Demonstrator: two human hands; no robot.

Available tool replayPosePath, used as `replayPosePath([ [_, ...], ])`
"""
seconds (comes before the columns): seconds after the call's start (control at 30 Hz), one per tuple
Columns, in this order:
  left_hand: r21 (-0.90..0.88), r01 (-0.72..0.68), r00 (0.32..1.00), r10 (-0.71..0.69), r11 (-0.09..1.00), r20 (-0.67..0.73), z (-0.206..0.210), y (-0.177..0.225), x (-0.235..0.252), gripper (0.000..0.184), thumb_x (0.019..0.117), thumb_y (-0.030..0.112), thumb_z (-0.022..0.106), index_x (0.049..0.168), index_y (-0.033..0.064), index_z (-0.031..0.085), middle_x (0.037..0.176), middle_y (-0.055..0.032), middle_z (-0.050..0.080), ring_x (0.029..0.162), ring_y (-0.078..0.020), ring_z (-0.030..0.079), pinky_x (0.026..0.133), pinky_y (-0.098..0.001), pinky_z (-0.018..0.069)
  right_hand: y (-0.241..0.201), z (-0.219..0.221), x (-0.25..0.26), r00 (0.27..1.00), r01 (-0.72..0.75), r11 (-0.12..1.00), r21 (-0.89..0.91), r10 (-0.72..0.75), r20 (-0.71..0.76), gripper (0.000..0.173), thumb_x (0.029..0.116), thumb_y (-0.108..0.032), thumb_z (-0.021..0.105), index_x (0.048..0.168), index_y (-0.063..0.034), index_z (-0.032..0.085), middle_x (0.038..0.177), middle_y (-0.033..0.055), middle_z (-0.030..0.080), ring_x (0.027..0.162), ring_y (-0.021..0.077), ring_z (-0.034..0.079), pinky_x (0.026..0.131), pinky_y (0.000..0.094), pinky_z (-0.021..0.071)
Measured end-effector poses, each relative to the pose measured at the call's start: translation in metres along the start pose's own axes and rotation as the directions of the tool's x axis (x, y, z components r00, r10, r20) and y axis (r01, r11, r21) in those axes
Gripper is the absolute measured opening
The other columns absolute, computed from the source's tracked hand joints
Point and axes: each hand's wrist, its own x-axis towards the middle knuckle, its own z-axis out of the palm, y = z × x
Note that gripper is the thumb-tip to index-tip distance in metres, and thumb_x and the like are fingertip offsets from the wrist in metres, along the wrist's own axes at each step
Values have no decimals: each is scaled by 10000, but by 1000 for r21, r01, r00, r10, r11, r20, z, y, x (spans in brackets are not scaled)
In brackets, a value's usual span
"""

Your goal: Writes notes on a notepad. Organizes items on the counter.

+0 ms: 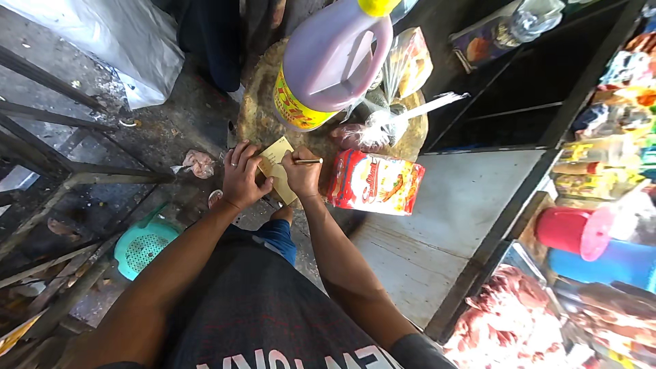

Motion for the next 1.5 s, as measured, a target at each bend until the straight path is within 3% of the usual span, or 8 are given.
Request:
replayPosePath([
  [0.2,-5,-4,1000,4,1000,-10,1,-1,-1,544,858,556,664,1171,112,658,1459,-110,578,1479,-334,391,1206,-569,292,0,0,-1,1000,10,1000,18,-10,-2,332,919,-102,677,632,-112,510,547,-3,500,459,78,460,429,257,376],
  [0.37,5,-3,1000,3,1000,2,-1,-1,0,551,866,573,646,1181,122,659,1461,-99,577,1477,-333,392,1199,-576,299,4,4,2,989,-6,991,135,26,-147,304,901,-51,672,641,-107,525,571,-15,549,500,69,534,472,254,455],
  [0.63,-11,-2,1000,2,1000,0,0,-2,-1,547,863,559,667,1182,116,655,1460,-103,579,1482,-336,388,1200,-590,297,4,-1,3,999,-42,995,90,42,1,270,917,-140,694,673,-100,586,586,-14,585,510,66,547,488,270,462],
  [0.9,3,-5,1000,5,1000,-3,0,-1,0,544,862,554,666,1188,120,652,1464,-100,574,1484,-335,384,1205,-580,292,2,0,4,999,-32,999,4,32,-15,308,903,-138,690,630,-117,549,545,-31,515,476,59,473,460,266,388],
  [1.37,5,6,1000,-6,1000,5,-1,0,0,535,864,550,674,1180,118,658,1461,-105,573,1484,-333,382,1204,-579,295,3,2,4,998,-28,998,54,31,-51,305,906,-99,688,633,-106,549,557,-22,541,486,56,507,466,256,420],
  [1.5,9,-4,1000,5,1000,-8,0,0,0,539,856,548,678,1180,118,656,1461,-106,574,1480,-330,389,1203,-575,299,2,2,4,998,-40,999,-16,40,-45,322,905,-121,690,625,-114,531,543,-28,508,480,60,479,465,263,394],
])
